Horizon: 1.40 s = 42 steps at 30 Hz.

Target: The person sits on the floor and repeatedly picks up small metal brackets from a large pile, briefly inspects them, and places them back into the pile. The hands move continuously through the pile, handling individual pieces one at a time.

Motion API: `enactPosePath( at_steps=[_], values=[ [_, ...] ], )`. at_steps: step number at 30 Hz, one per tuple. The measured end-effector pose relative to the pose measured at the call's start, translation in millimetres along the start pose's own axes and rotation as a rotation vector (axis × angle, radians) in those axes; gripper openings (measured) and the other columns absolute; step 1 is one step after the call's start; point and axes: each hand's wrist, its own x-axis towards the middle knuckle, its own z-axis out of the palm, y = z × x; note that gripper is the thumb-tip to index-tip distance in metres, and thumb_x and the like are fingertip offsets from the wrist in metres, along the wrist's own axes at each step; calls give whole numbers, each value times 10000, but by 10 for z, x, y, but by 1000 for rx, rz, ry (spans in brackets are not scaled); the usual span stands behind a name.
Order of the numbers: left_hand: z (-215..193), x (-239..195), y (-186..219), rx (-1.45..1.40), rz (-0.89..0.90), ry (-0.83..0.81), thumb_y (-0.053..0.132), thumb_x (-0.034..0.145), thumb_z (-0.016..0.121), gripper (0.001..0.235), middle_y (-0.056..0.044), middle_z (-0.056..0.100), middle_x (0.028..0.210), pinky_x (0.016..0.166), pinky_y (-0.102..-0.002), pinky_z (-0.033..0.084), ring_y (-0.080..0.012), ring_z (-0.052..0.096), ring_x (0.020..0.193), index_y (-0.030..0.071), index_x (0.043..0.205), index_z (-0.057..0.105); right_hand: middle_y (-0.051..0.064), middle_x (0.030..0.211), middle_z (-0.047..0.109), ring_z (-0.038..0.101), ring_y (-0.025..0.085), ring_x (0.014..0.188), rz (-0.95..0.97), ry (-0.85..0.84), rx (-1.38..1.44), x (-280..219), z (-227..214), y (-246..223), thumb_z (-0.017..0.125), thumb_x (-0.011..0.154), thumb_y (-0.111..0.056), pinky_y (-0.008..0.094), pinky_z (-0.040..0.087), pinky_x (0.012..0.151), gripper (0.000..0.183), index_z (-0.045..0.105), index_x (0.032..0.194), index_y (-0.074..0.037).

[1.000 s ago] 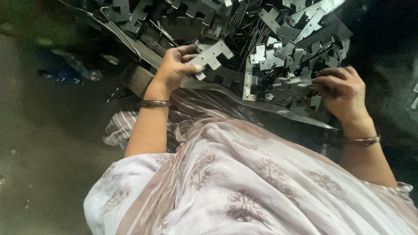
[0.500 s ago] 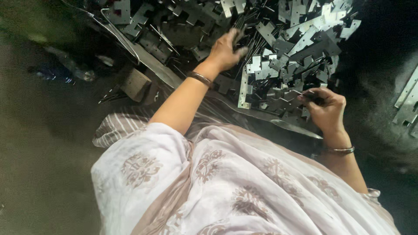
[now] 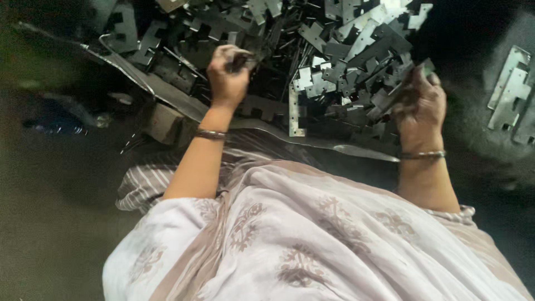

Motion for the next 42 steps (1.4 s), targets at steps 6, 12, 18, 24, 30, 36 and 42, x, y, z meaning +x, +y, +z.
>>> enactPosePath(
  at_steps=[6, 12, 18, 24, 30, 36, 42],
  values=[
    [-234, -194, 241, -1435, -894, 12, -25, 987, 589, 335, -190, 680, 1257, 965, -414, 580, -263, 672, 1137, -64, 1319, 605, 143, 1194, 685, 730, 251, 1040, 301, -148, -328, 67, 123, 462, 574, 948, 92, 404, 638, 926, 438, 552, 1373, -11],
    [513, -757, 719, -1859, -991, -298, 223, 998, 464, 384, -192, 691, 1222, 967, -488, 578, -340, 681, 1094, 41, 1315, 580, 196, 1450, 598, 621, 295, 1279, -398, -688, -1038, -278, 281, 858, 636, 975, 138, 412, 525, 1090, 645, 392, 1566, 58],
    [902, -1030, 888, -1346, -1024, -449, 408, 913, 680, 625, -181, 669, 1223, 936, -433, 559, -278, 661, 1084, 19, 1381, 536, 222, 1286, 680, 686, 378, 1137, -397, -1000, -1403, -581, 425, 849, 626, 880, 30, 373, 586, 955, 716, 436, 1570, 62],
    [134, -450, 658, 290, -129, -507, 427, 802, 846, 754, -266, 539, 1408, 1045, -461, 482, -429, 576, 1250, 79, 1408, 564, 160, 1040, 749, 723, 202, 817, 228, -381, -252, -100, -271, 21, 650, 912, 36, 304, 617, 713, 525, 580, 1429, 98],
    [-40, -536, 204, 474, -411, -560, 245, 704, 901, 925, -314, 588, 1227, 944, -504, 508, -498, 611, 1107, -31, 1446, 422, 171, 1194, 715, 772, 250, 1056, -980, 72, -1418, 698, -1228, -878, 642, 999, 144, 367, 669, 970, 475, 475, 1443, 108],
    [12, -551, 567, 203, -103, -424, 114, 777, 826, 419, -150, 737, 1088, 876, -460, 544, -378, 681, 1028, 104, 1169, 681, 319, 1336, 598, 613, 472, 1175, -890, 183, -2301, 759, -1260, -776, 613, 941, 24, 525, 500, 990, 664, 434, 1578, 75],
    [-95, -441, 832, 25, 190, -379, 28, 833, 759, 306, -52, 752, 1052, 878, -402, 575, -289, 708, 975, 165, 1100, 703, 258, 1570, 446, 434, 427, 1427, -477, -481, -2057, 322, -86, 401, 698, 970, -129, 496, 364, 1194, 628, 468, 1553, -96]
  ],
)
